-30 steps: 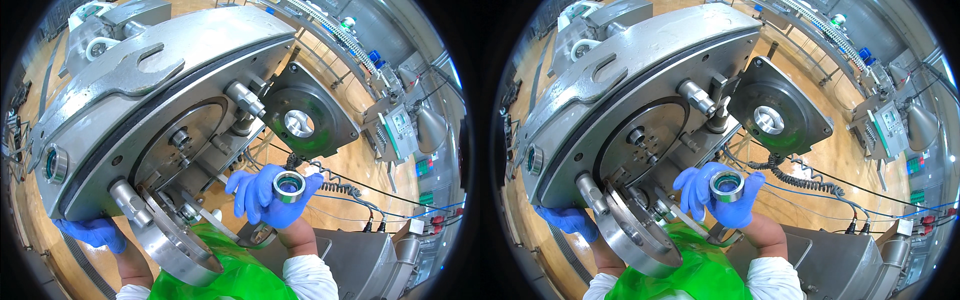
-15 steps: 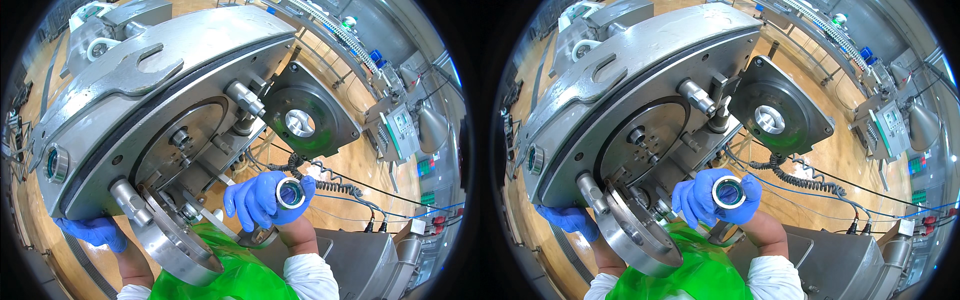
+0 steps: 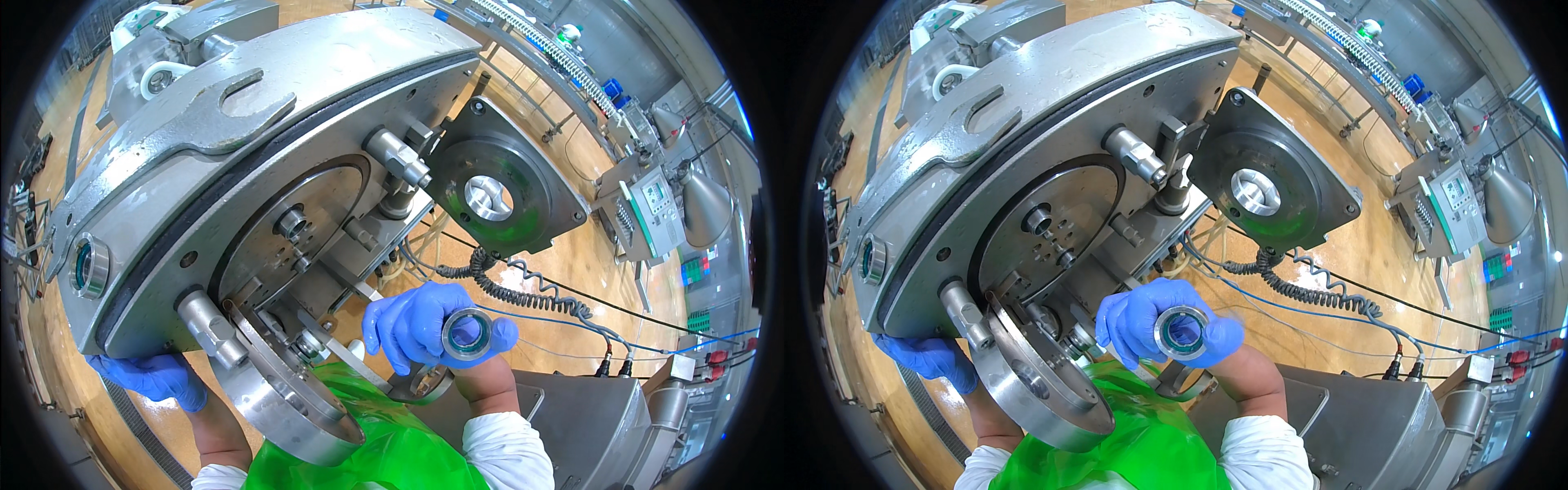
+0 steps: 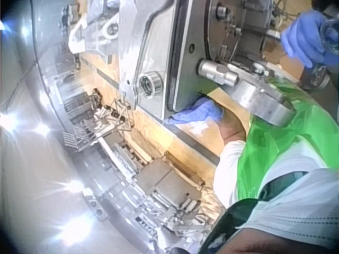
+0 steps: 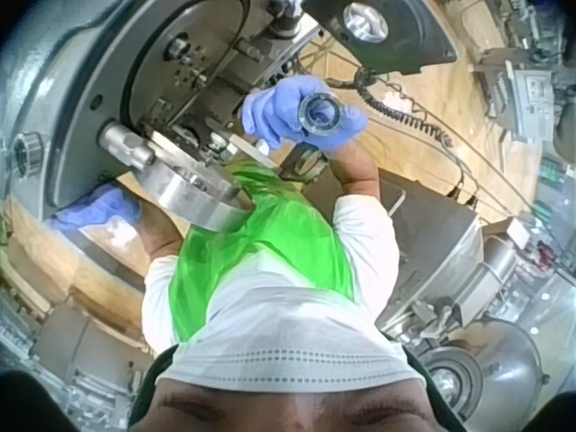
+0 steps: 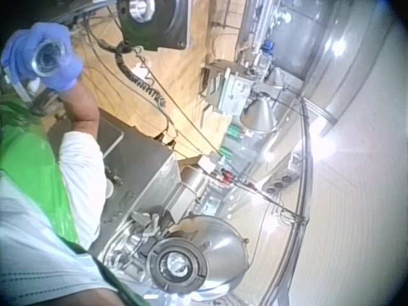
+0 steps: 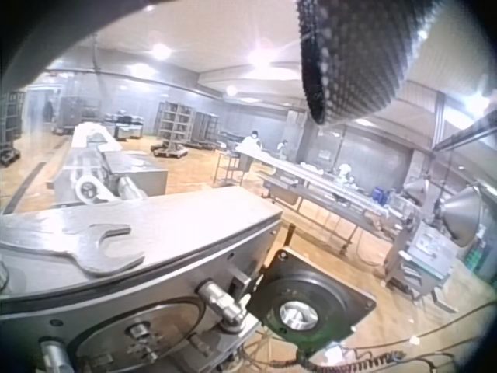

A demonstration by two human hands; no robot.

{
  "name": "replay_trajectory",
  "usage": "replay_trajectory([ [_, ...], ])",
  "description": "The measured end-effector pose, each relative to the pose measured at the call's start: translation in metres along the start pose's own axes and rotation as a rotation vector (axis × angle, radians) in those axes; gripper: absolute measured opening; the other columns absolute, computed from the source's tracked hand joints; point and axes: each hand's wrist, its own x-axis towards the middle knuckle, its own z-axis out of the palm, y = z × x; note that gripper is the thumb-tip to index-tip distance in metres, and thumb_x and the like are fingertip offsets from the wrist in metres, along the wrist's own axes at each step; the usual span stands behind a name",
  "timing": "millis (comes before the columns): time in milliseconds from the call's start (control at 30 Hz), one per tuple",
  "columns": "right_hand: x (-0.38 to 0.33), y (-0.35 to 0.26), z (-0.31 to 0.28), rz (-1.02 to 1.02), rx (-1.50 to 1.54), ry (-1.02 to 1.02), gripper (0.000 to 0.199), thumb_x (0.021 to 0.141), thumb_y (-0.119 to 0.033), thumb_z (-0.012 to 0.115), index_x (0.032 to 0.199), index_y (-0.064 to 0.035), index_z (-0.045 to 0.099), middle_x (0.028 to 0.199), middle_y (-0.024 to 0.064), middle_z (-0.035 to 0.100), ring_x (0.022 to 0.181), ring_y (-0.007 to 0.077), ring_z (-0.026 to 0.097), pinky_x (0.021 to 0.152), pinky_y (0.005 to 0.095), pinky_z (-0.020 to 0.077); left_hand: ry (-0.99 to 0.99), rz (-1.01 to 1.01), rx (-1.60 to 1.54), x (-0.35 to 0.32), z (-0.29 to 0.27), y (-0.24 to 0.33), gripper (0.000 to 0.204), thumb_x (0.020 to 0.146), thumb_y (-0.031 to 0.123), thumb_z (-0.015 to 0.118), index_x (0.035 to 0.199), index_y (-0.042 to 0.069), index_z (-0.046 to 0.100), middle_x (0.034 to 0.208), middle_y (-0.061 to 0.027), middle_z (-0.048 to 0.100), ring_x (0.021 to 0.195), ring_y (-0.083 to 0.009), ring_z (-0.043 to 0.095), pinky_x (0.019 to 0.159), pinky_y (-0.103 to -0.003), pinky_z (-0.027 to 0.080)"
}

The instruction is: The person handles a small cylindrical metal part, then places it into a slot on a large industrial machine. They proceed to manipulate several levers and handles on the machine, adjusting its configuration.

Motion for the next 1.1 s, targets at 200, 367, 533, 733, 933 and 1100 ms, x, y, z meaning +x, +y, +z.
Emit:
replay_trajectory([
  [200, -0.005, 0.012, -0.003, -0.082, 0.132, -0.01, 0.051, 0.057, -0.053, 0.074, 0.064, -0.0109, 0.046, 0.059, 0.0017, 0.055, 0.056, 0.0181, 0.054, 0.071, 0.0347, 0.0434, 0.0, -0.007, 0.045, -0.001, 0.002, 0.003, 0.051, 0.096, 0.034, 0.04, 0.131, -0.003, 0.042, 0.122, -0.0148, 0.046, 0.114, -0.0259, 0.048, 0.098, -0.039, 0.04],
  [367, -0.003, 0.015, -0.005, -0.13, -0.042, -0.093, 0.052, 0.052, -0.042, 0.081, 0.069, -0.0094, 0.045, 0.067, 0.0058, 0.057, 0.066, 0.0214, 0.053, 0.066, 0.0334, 0.0436, 0.003, -0.002, 0.028, 0.002, -0.003, -0.005, 0.052, 0.095, 0.035, 0.04, 0.13, -0.003, 0.043, 0.122, -0.0147, 0.047, 0.115, -0.0258, 0.048, 0.099, -0.04, 0.04],
  [533, -0.001, 0.015, -0.004, -0.141, -0.103, -0.118, 0.054, 0.052, -0.037, 0.083, 0.074, -0.0106, 0.042, 0.07, 0.0058, 0.054, 0.067, 0.0219, 0.051, 0.062, 0.0327, 0.0423, 0.008, -0.025, 0.002, 0.0, 0.005, 0.005, 0.052, 0.095, 0.036, 0.039, 0.13, -0.003, 0.043, 0.123, -0.0147, 0.047, 0.115, -0.0261, 0.049, 0.099, -0.039, 0.04],
  [733, -0.004, 0.018, -0.003, -0.111, -0.088, -0.098, 0.054, 0.053, -0.031, 0.084, 0.08, -0.0133, 0.04, 0.069, 0.0018, 0.051, 0.065, 0.0193, 0.051, 0.066, 0.0342, 0.0423, -0.002, -0.011, -0.012, 0.001, 0.004, 0.003, 0.052, 0.095, 0.036, 0.039, 0.13, -0.002, 0.044, 0.123, -0.0154, 0.049, 0.114, -0.0265, 0.05, 0.099, -0.039, 0.04],
  [933, -0.004, 0.02, 0.002, -0.113, -0.096, -0.039, 0.051, 0.053, -0.026, 0.083, 0.083, -0.0166, 0.042, 0.067, -0.0023, 0.051, 0.062, 0.0173, 0.057, 0.073, 0.0386, 0.0437, -0.006, 0.008, 0.009, 0.003, 0.002, -0.001, 0.051, 0.095, 0.036, 0.037, 0.13, 0.0, 0.044, 0.125, -0.0157, 0.049, 0.114, -0.0268, 0.05, 0.099, -0.039, 0.041],
  [1100, -0.004, 0.017, 0.003, -0.108, -0.081, -0.033, 0.049, 0.055, -0.022, 0.082, 0.083, -0.0166, 0.043, 0.068, -0.0022, 0.052, 0.064, 0.0166, 0.057, 0.074, 0.0389, 0.0433, 0.002, 0.002, 0.003, 0.002, 0.005, 0.002, 0.051, 0.096, 0.037, 0.038, 0.13, 0.0, 0.044, 0.125, -0.0156, 0.049, 0.115, -0.0273, 0.05, 0.1, -0.04, 0.04],
])
